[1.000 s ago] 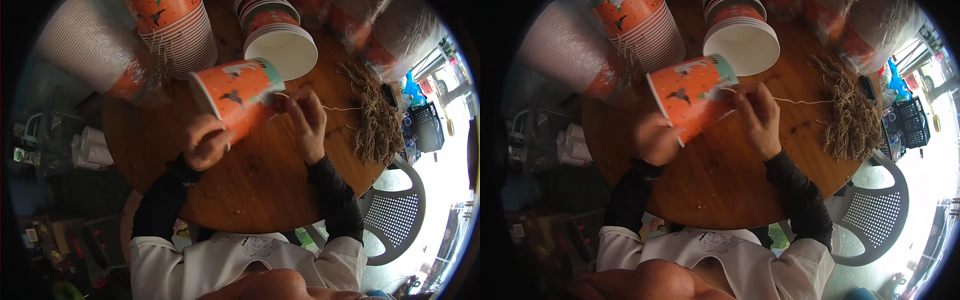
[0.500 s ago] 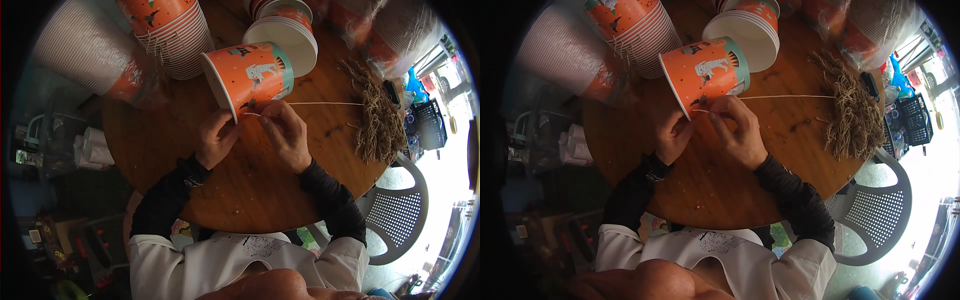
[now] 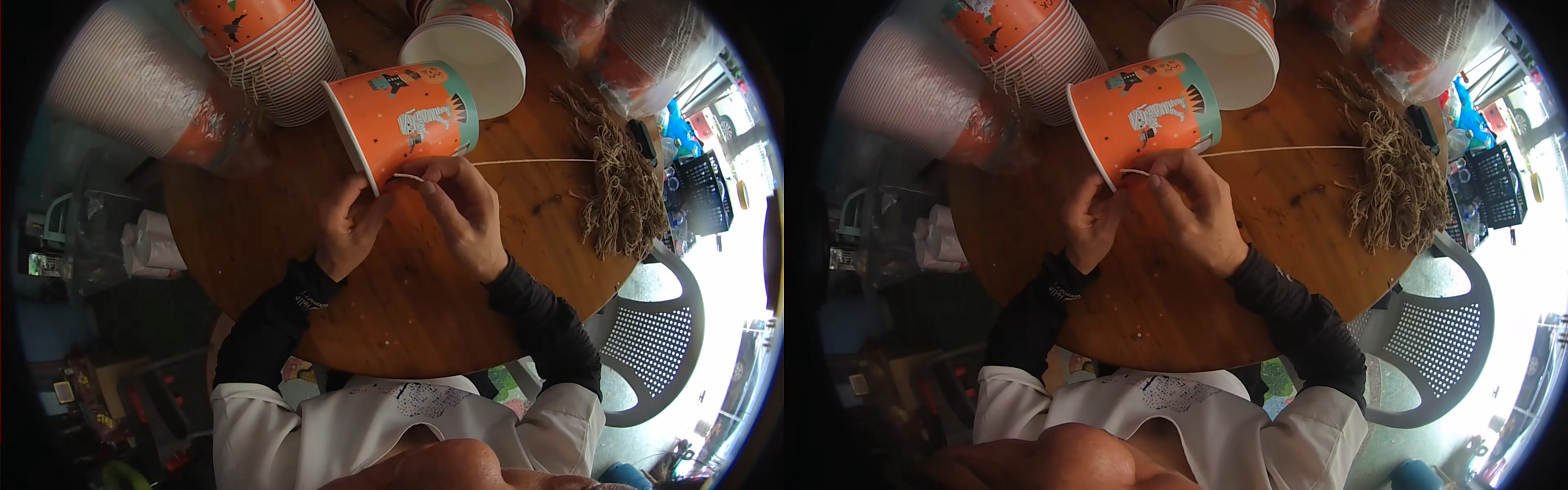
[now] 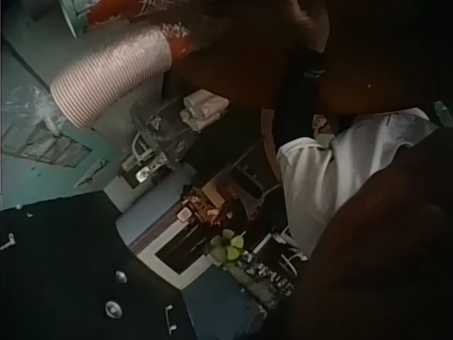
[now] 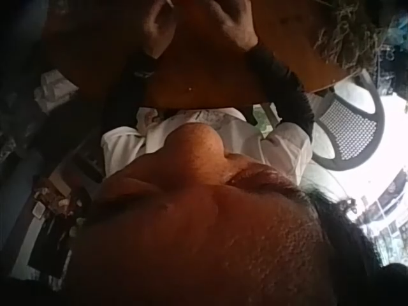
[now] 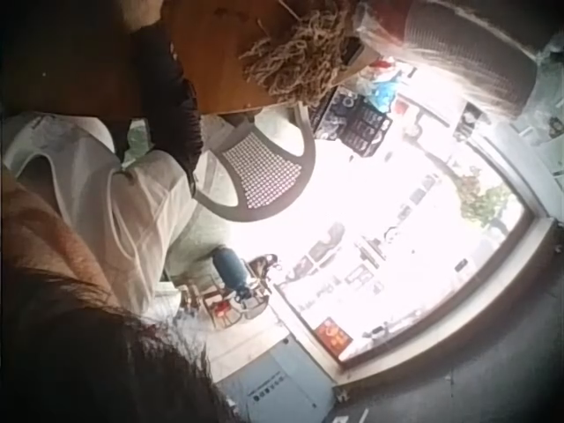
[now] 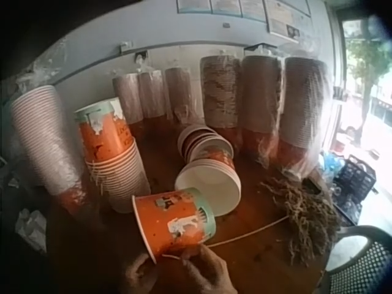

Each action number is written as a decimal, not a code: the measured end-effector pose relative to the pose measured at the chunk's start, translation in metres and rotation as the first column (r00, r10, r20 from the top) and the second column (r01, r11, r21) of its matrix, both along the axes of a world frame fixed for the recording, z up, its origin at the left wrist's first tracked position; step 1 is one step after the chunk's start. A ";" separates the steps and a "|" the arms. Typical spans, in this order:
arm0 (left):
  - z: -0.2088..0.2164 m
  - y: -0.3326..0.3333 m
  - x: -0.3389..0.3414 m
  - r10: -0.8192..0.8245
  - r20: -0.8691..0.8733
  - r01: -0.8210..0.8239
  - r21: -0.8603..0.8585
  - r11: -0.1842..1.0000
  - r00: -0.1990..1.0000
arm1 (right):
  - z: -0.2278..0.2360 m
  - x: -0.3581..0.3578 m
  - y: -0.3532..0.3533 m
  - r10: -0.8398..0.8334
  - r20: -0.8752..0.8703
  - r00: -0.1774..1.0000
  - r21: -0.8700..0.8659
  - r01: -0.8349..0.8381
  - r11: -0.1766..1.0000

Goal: Threading pre-cut strings through holes in paper buckets to create handles for assembly.

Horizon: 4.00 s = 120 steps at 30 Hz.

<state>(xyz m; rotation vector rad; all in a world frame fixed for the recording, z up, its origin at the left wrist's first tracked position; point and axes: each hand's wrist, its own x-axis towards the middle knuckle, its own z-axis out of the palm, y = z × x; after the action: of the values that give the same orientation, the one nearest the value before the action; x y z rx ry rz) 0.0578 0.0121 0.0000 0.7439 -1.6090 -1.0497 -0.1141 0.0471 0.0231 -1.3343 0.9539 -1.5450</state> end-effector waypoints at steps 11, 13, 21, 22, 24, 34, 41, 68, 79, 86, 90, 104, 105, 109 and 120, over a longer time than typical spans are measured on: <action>-0.007 -0.003 0.003 0.026 0.194 0.012 -0.191 0.981 0.981 | 0.003 0.019 0.014 -0.040 -0.527 0.849 -0.488 -0.264 0.832; -0.007 -0.001 0.007 0.048 0.316 -0.006 -0.133 0.991 0.947 | 0.005 0.019 0.015 -0.051 -0.547 0.836 -0.481 -0.264 0.836; -0.017 -0.001 0.003 0.014 0.240 -0.010 -0.019 1.000 0.971 | 0.008 0.022 0.021 -0.075 -0.599 0.797 -0.453 -0.260 0.853; -0.015 -0.002 0.005 -0.006 0.257 0.001 0.023 1.000 0.966 | 0.009 0.022 0.022 -0.061 -0.610 0.790 -0.424 -0.261 0.867; -0.011 -0.002 0.007 -0.029 0.276 0.012 0.065 0.998 0.961 | 0.014 0.020 0.022 -0.046 -0.620 0.784 -0.394 -0.259 0.882; -0.010 -0.007 0.010 -0.087 0.215 0.113 -0.113 0.987 0.973 | 0.020 0.000 0.009 -0.061 -0.667 0.742 -0.396 -0.285 0.873; -0.005 -0.002 0.003 -0.049 -0.033 0.049 0.016 0.999 0.998 | 0.002 -0.005 0.013 -0.009 -0.405 0.914 -0.247 -0.100 0.964; -0.005 0.001 0.004 0.044 0.244 -0.001 -0.174 0.985 0.969 | -0.001 0.005 0.006 -0.329 -0.423 0.844 -0.313 0.205 0.927; 0.001 -0.004 -0.010 0.051 0.251 0.023 -0.282 0.959 0.967 | -0.007 -0.001 0.001 -0.282 -0.457 0.844 -0.230 0.194 0.954; 0.003 -0.003 -0.012 0.031 0.194 -0.015 -0.087 0.996 0.980 | -0.008 -0.004 0.001 -0.233 -0.461 0.856 -0.244 0.130 0.961; 0.003 -0.011 -0.012 0.002 0.162 0.005 -0.043 0.999 0.987 | -0.013 -0.004 -0.003 -0.231 -0.476 0.849 -0.246 0.123 0.961; 0.019 0.001 -0.004 0.105 0.266 0.051 -0.521 0.852 0.958 | -0.016 -0.001 -0.008 -0.232 -0.478 0.847 -0.208 0.147 0.967; 0.022 0.002 -0.007 0.100 0.267 0.056 -0.522 0.851 0.959 | -0.015 0.000 -0.009 -0.213 -0.472 0.856 -0.203 0.130 0.971; 0.030 -0.004 -0.016 0.008 0.245 0.122 -0.510 0.852 0.970 | -0.011 -0.002 -0.005 -0.182 -0.518 0.836 -0.186 0.098 0.978; 0.041 -0.024 -0.035 0.107 0.149 -0.060 -0.292 0.955 0.983 | 0.010 -0.015 0.006 -0.264 -0.411 0.873 -0.148 0.222 0.964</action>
<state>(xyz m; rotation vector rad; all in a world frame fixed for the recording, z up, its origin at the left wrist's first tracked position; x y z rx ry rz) 0.0231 -0.0114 0.0409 0.7075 -1.8061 -0.6880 -0.1293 0.0527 0.0326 -1.7210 1.3792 -1.5257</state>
